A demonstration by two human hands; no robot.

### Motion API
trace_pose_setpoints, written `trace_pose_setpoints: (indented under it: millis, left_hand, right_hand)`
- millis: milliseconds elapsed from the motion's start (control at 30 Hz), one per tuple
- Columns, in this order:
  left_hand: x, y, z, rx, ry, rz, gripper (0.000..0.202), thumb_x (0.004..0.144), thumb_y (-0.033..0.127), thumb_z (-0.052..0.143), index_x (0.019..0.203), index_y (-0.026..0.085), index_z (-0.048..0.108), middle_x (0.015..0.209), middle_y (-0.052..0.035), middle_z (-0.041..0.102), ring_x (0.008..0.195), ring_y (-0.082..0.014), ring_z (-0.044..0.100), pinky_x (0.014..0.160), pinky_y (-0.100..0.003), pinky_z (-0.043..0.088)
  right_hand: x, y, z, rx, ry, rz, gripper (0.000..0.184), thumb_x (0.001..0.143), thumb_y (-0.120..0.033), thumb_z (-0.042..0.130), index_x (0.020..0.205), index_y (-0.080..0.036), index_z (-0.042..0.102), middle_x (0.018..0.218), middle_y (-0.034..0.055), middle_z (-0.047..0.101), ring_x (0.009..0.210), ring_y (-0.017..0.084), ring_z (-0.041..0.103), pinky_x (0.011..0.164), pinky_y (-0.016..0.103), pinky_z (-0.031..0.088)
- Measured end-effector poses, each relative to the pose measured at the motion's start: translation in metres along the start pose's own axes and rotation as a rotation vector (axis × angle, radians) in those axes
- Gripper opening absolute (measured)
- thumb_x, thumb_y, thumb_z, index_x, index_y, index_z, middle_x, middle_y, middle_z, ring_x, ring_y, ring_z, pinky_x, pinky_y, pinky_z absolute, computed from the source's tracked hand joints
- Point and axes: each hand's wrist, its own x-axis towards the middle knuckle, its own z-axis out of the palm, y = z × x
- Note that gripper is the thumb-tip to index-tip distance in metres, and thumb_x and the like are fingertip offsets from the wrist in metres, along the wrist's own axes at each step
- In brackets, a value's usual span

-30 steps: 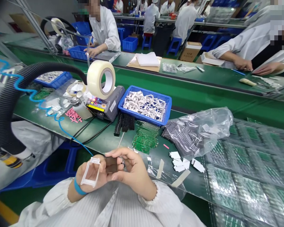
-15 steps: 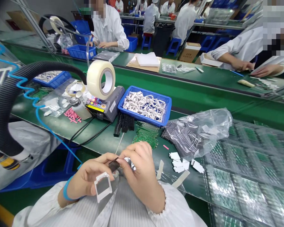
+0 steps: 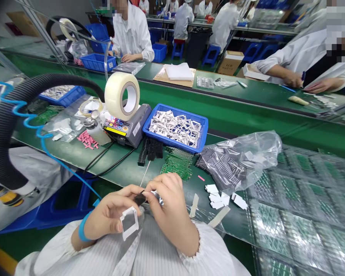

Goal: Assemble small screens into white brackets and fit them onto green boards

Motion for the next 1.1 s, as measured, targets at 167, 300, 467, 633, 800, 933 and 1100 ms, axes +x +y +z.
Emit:
trace_pose_setpoints:
  millis: [167,300,467,633,800,933,1100]
  left_hand:
    - [0.001,-0.009,-0.001,-0.133,0.092,-0.094,0.034,0.067,0.047,0.072,0.087,0.019,0.075,0.113,-0.0111,0.055,0.106,-0.0268,0.053,0.094,-0.039,0.04]
    - [0.002,-0.011,-0.007,-0.512,0.203,-0.155,0.033,0.067,0.047,0.071,0.081,0.017,0.074,0.111,-0.0103,0.062,0.105,-0.0271,0.056,0.098,-0.043,0.04]
    - [0.001,-0.006,-0.012,-0.693,0.266,-0.179,0.03,0.067,0.043,0.073,0.077,0.015,0.073,0.11,-0.0081,0.066,0.11,-0.0251,0.056,0.105,-0.042,0.037]
    - [0.0,-0.004,-0.006,-0.671,0.264,-0.192,0.031,0.066,0.04,0.074,0.078,0.011,0.074,0.107,-0.0113,0.068,0.108,-0.0257,0.057,0.106,-0.041,0.035]
    - [0.0,-0.008,-0.003,-0.563,0.227,-0.203,0.034,0.065,0.042,0.075,0.082,0.013,0.074,0.1,-0.0112,0.068,0.097,-0.0266,0.061,0.092,-0.039,0.044]
    - [0.0,-0.012,-0.004,-0.504,0.202,-0.207,0.033,0.065,0.043,0.075,0.082,0.014,0.074,0.08,-0.0075,0.067,0.077,-0.0203,0.06,0.068,-0.029,0.046]
    - [0.0,-0.007,-0.003,-0.459,0.178,-0.204,0.034,0.067,0.042,0.074,0.085,0.014,0.073,0.094,-0.0098,0.069,0.084,-0.0207,0.062,0.076,-0.03,0.046]
  right_hand:
    - [-0.002,-0.004,-0.001,-0.016,-0.11,-0.008,0.012,0.088,-0.013,0.047,0.079,-0.021,0.047,0.076,-0.0007,0.052,0.076,0.016,0.046,0.074,0.035,0.032]
    - [-0.008,-0.004,-0.002,0.091,-0.119,0.023,0.015,0.09,-0.014,0.041,0.076,-0.021,0.041,0.073,-0.0017,0.049,0.072,0.014,0.045,0.07,0.032,0.033]
    - [-0.017,0.04,0.027,-0.23,-0.223,0.152,0.018,0.084,-0.011,0.049,0.067,-0.018,0.049,0.068,0.0001,0.052,0.07,0.016,0.047,0.069,0.033,0.031]
    - [-0.012,0.055,0.031,-0.305,-0.191,0.152,0.013,0.086,-0.015,0.049,0.077,-0.017,0.058,0.078,0.0039,0.059,0.079,0.019,0.051,0.077,0.038,0.031]
    - [0.006,0.016,-0.001,-0.052,-0.101,-0.089,0.022,0.087,-0.035,0.055,0.102,-0.02,0.057,0.094,0.0057,0.061,0.09,0.02,0.053,0.086,0.04,0.033]
    - [0.014,0.0,-0.004,-0.171,-0.171,-0.209,0.026,0.082,-0.04,0.063,0.102,-0.024,0.062,0.099,0.0039,0.064,0.092,0.021,0.052,0.1,0.05,0.02]
    - [0.016,0.003,-0.007,-0.226,-0.154,-0.218,0.015,0.081,-0.035,0.063,0.092,-0.025,0.064,0.094,0.0022,0.064,0.092,0.021,0.052,0.103,0.054,0.017]
